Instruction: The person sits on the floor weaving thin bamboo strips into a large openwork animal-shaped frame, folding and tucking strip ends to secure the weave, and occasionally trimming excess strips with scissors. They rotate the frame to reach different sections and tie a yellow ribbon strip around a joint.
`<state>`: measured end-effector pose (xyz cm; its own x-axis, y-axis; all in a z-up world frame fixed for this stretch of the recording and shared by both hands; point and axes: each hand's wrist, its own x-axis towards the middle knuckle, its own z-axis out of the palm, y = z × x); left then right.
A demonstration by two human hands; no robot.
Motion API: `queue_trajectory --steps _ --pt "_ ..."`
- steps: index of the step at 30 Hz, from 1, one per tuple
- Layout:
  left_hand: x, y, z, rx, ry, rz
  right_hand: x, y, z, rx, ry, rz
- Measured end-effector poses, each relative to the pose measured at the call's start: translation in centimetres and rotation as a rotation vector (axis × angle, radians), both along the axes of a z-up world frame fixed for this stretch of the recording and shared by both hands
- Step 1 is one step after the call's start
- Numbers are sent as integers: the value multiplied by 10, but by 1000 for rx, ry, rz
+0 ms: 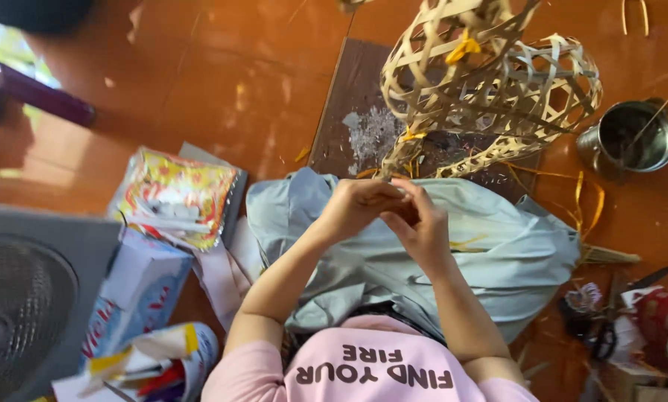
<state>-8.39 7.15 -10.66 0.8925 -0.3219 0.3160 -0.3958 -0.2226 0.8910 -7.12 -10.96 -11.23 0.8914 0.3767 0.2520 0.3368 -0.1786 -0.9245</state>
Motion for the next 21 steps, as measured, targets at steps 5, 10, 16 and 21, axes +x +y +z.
queue_trajectory --steps 5,10,16,21 --pt "22 14 -14 -306 384 148 13 -5 0 23 -313 -220" --pt "56 6 13 -270 105 369 31 -13 6 76 -256 -447" --pt "81 -7 22 37 22 523 46 -8 5 33 -334 -506" --pt "87 -9 14 60 78 427 52 -1 11 -81 -464 -484"
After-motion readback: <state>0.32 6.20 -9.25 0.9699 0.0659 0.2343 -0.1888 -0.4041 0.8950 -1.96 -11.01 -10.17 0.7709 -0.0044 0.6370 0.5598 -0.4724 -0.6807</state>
